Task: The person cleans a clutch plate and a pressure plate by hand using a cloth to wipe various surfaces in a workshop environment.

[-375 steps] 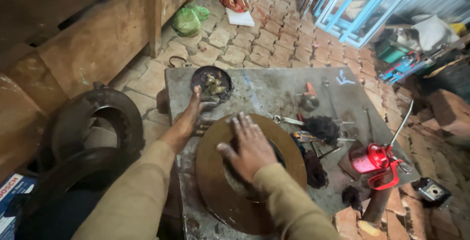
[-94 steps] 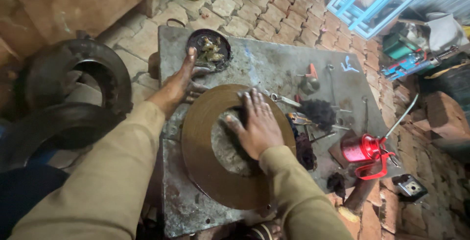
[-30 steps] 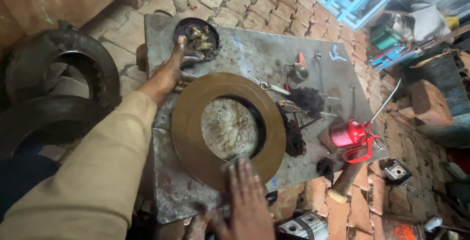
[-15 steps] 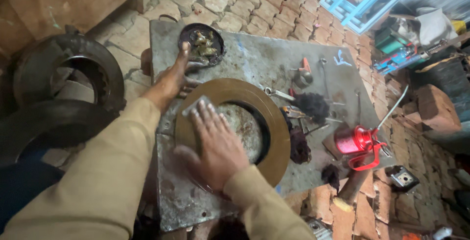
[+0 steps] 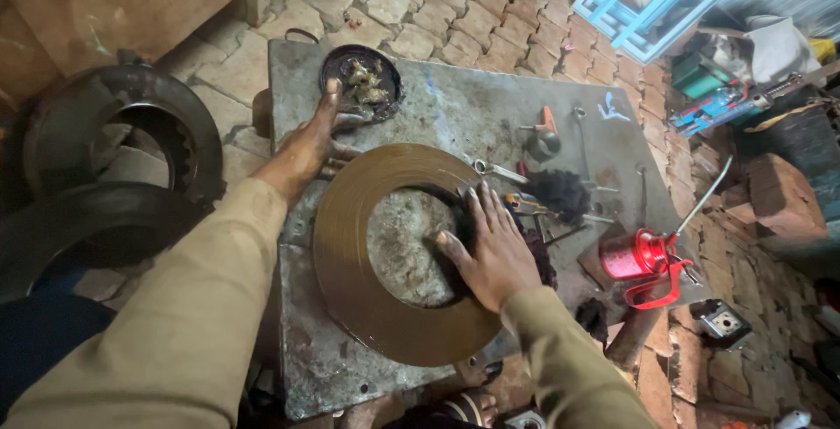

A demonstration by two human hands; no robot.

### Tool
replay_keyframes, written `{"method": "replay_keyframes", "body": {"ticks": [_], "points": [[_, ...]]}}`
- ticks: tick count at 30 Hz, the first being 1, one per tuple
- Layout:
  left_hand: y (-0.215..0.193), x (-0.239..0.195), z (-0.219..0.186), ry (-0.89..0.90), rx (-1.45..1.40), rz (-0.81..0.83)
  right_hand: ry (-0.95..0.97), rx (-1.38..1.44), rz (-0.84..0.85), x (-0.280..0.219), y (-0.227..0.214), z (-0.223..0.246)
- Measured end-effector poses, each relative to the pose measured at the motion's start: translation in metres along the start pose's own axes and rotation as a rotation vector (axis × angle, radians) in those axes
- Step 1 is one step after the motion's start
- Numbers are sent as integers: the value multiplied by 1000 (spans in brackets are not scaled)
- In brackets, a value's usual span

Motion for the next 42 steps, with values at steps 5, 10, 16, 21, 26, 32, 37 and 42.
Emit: {"method": "replay_keyframes", "body": {"ticks": [5,10,16,21,26,32,37,42], "points": [[1,-1,-3,130,-27,7,-29,-26,-35,-45,2,-8],[2,5,2,-9,8,7,-3,0,-82,-77,13,0],[2,1,4,63,-50,36,137,6,-140,-115,27,24],[2,2,3,12,-8,17,3,-150,-139,-143,44,64],[1,0,3,55,-8,22,-209,-9,-158,-136,38,128],[0,4,7,46,1,29,-321,116,-54,-79,5,165],[-4,15,13,89,30,-43,-300,116,-52,-14,-6,158],[-1,9,11,26,-33,7,-145,95,-42,33,-6,117]]}}
Point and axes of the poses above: each hand's wrist, its own x-axis towards the middle knuckle, its own y-axis out of the palm, z = x × y, the point moved 4 cm from there along x, towards the middle knuckle, and after that the axes turned 2 degrees about y, right-handed, at the moved point
